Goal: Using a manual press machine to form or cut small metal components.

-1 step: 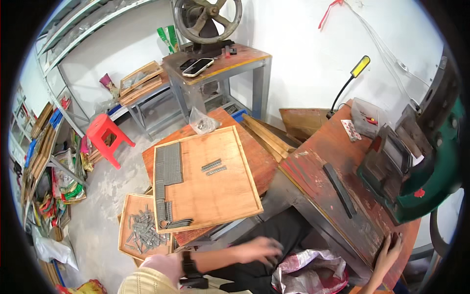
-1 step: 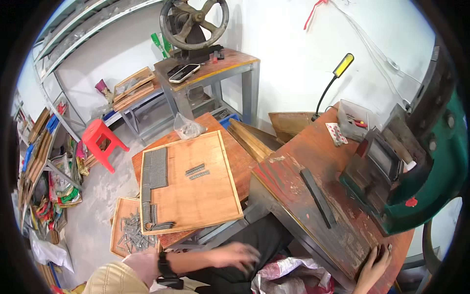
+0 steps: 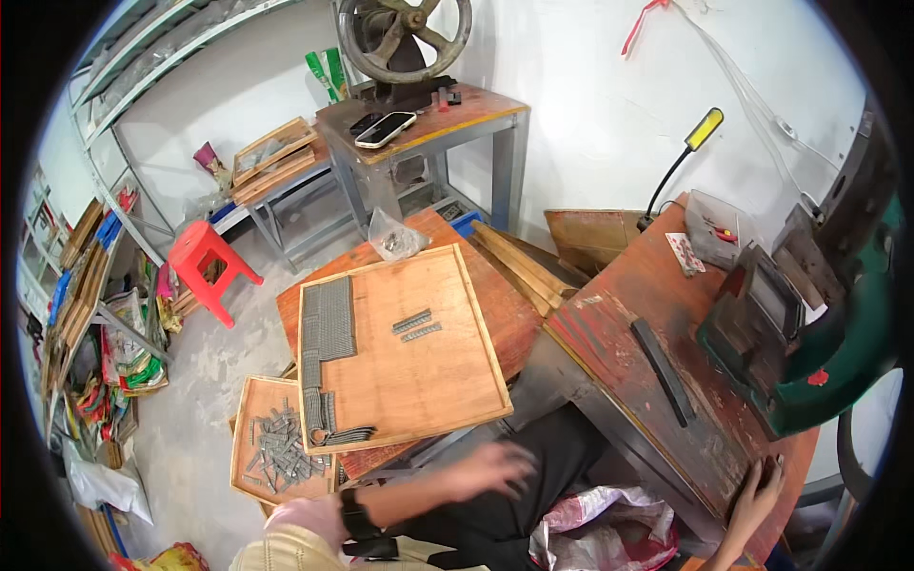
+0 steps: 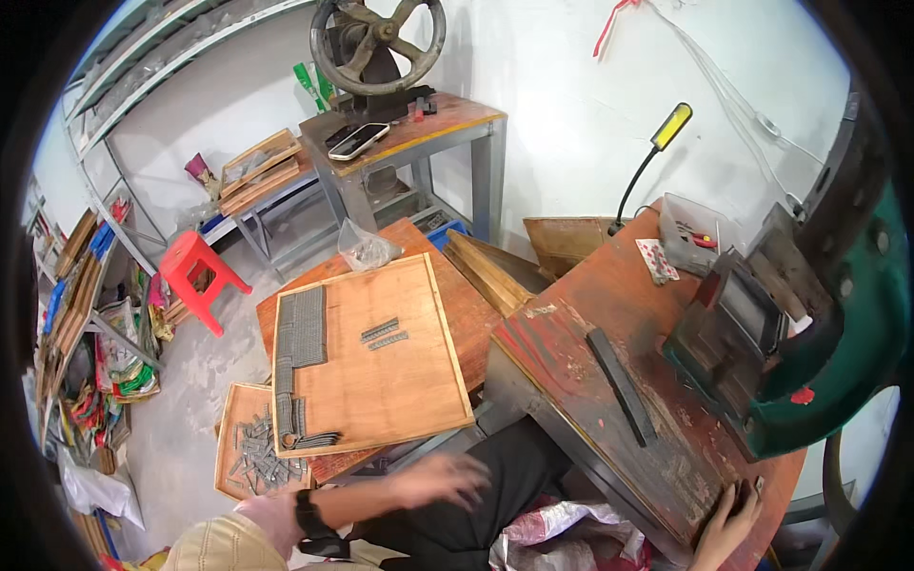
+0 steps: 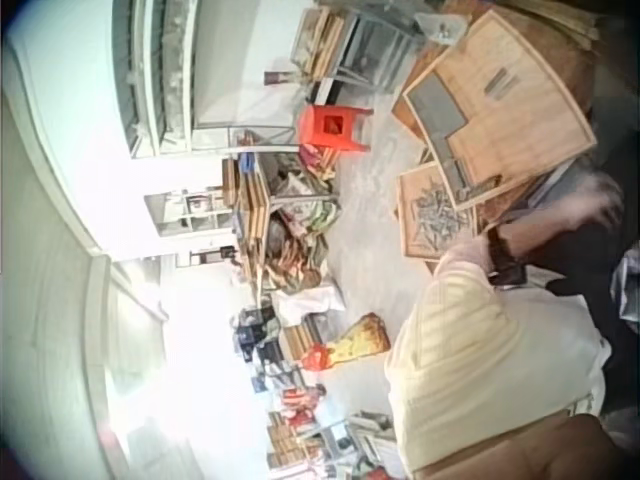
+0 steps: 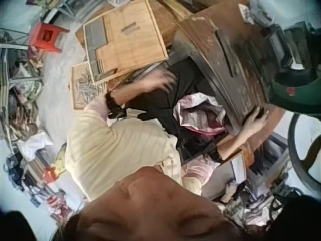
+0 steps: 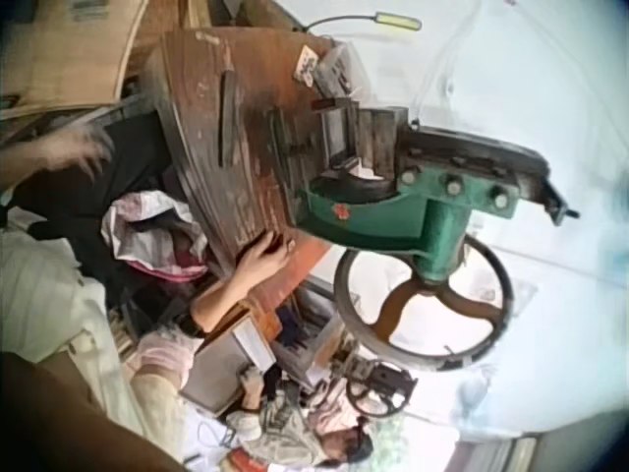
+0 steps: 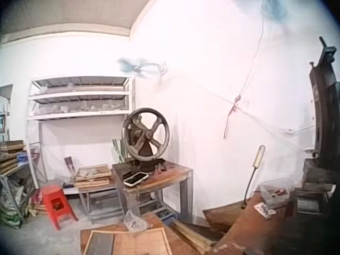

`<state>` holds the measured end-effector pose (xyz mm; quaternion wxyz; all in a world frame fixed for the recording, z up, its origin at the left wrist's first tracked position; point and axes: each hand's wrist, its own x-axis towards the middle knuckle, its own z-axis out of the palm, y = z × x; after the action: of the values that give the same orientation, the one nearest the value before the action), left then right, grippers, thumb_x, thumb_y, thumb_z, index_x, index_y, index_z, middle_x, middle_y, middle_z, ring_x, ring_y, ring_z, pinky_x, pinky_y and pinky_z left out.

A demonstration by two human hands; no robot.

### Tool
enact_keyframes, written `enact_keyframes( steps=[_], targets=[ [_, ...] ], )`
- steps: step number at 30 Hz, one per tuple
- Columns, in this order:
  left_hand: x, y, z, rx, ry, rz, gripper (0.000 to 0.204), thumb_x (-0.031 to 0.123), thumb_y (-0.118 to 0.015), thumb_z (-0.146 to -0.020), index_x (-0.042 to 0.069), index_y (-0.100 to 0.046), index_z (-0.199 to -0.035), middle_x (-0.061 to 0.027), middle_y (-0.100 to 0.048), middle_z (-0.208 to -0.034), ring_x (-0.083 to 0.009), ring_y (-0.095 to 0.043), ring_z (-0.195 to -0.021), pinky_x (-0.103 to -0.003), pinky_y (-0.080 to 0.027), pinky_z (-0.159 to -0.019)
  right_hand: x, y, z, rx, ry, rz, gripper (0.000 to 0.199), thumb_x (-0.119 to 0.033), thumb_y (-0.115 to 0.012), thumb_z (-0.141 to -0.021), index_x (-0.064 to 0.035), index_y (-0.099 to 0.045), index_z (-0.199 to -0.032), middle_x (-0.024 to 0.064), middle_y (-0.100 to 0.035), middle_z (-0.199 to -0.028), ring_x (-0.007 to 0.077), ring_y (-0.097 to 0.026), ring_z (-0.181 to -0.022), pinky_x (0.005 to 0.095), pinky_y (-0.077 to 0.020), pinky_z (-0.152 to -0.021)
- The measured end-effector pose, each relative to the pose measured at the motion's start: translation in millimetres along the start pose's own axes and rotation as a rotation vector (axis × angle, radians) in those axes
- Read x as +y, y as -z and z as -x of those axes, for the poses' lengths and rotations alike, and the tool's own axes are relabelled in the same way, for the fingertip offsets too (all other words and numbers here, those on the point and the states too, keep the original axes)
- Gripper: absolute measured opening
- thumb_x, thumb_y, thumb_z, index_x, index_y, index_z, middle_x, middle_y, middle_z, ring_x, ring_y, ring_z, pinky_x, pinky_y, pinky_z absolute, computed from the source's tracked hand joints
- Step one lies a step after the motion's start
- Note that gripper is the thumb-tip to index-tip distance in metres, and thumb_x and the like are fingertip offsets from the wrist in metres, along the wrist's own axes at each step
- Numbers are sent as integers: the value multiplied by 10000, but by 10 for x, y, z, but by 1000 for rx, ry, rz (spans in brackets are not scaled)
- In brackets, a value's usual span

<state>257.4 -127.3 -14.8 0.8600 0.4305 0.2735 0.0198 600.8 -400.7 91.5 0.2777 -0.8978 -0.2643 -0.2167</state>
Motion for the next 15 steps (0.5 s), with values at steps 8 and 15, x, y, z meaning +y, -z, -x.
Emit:
enact_keyframes(
  steps=[8,15],
  targets=[
    [591,2341,828,1212,-191,-1632,381,103,-576,-810,-8,-555,-1174,-229,-548,-1190,-401,-479,-1134,-436,-420,-920,-407,172,66,-7,-206,24,407,-279,-583,-912,30,-600,-1177,206,-555,-1253,314,-539,-1157,348,-419,-961],
    [481,2876,959,1167,-55,-2053,465,156,-632,-754,94,-565,-1209,-201,-430,-1335,-399,-321,-1272,-495,-313,-1014,-470,179,85,72,-192,-112,368,-242,-588,-916,29,-609,-1165,179,-621,-1165,273,-612,-1021,327,-471,-868]
  ],
)
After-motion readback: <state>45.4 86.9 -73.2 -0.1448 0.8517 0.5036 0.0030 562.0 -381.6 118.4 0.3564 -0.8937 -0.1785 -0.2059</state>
